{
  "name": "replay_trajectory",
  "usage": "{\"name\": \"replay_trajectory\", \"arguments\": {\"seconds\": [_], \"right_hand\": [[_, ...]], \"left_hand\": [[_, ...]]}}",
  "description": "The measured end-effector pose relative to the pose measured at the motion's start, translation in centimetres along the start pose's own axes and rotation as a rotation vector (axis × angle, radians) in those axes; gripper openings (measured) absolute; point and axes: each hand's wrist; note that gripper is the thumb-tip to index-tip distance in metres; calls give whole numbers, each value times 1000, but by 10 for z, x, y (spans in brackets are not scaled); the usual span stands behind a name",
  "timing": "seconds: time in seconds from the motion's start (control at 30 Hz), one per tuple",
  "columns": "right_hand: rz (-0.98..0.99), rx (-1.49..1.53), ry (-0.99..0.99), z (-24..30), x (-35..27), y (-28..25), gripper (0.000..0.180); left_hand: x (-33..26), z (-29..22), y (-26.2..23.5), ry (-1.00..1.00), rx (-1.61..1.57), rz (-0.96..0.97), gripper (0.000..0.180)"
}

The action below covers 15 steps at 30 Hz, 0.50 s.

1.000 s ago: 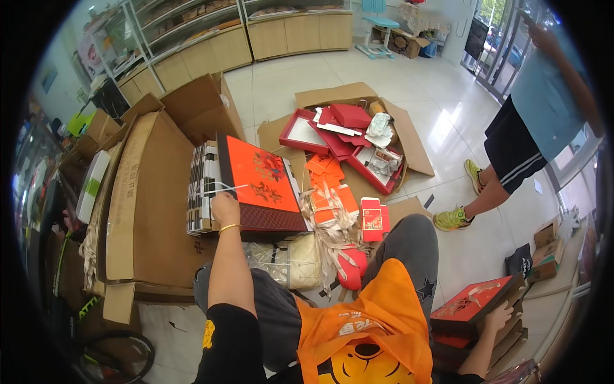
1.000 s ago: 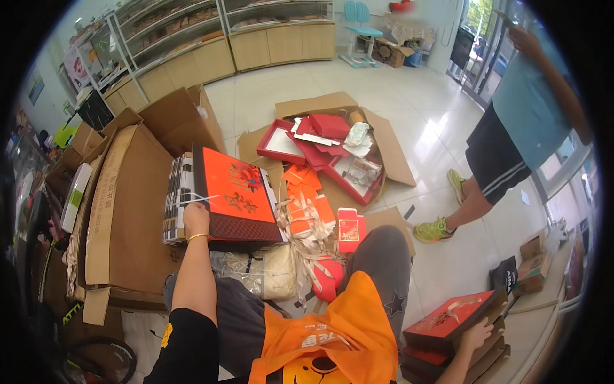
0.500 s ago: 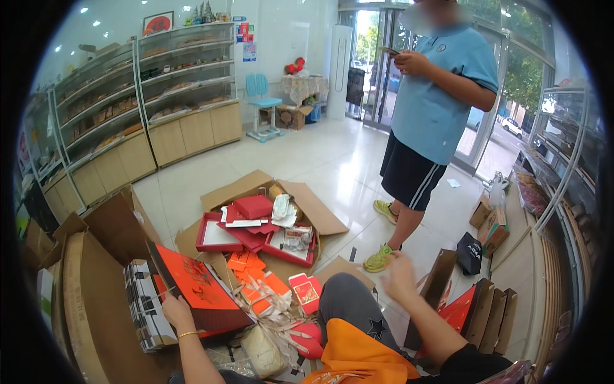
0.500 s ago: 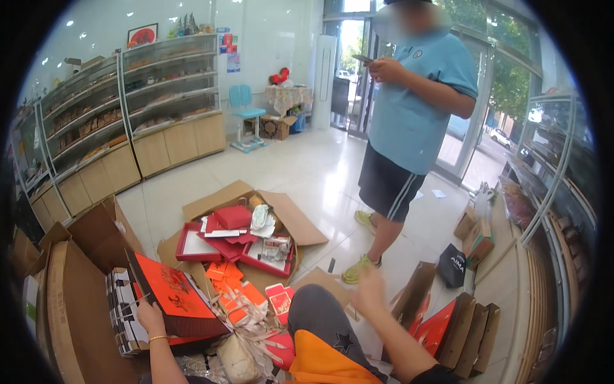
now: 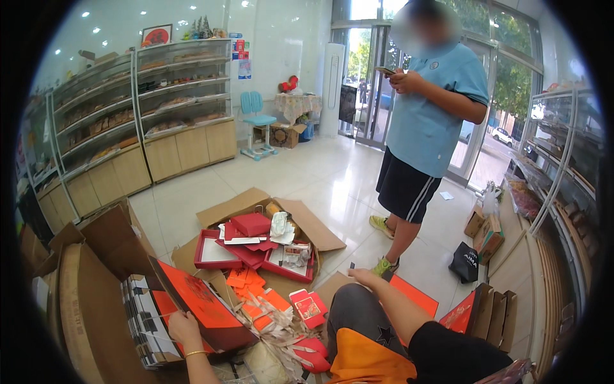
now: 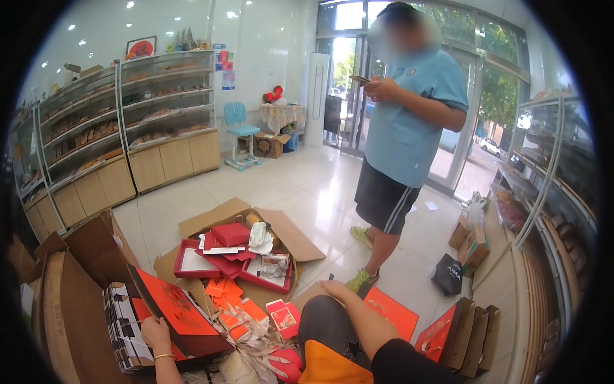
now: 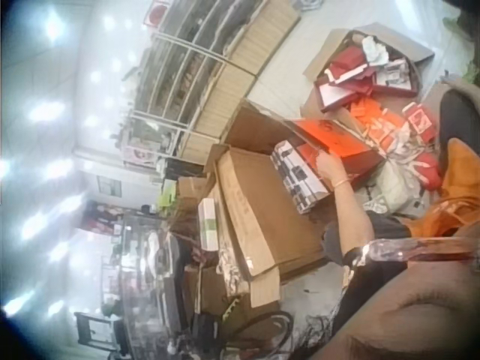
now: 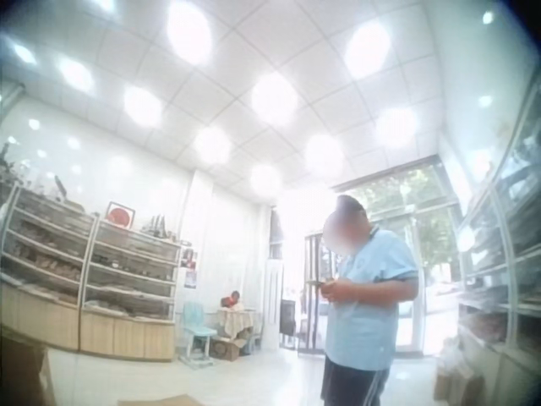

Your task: The person sits on the floor and assembles red and black decorative boxes by folding flaps and inserting inner trays. They handle multiple boxes one at a time, opening and closing them to fit components together.

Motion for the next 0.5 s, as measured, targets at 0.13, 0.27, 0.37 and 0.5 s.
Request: {"name": "replay_trajectory", "arguments": {"seconds": [0.13,0.27,0.37,0.5], "right_hand": [[199,-534,173,-116,-22,6,53],[178,-460,89,-171,-90,75,51],[62,-543,-23,-207,-122,118,65],[195,-814,-197,-179,-134,155,62]], "left_hand": [[-4,-9,-4,9,76,-71,22],[-8,-15,-3,43,98,-114,24],[-8,-10,15,96,70,-155,32],[-4,0,23,266,88,-230,39]]}}
Point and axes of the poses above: each hand's wrist, its own x-axis towards the middle knuckle, its own y-axis out of the palm, z = x × y, and after that the axes turned 1 degree about x, right-handed
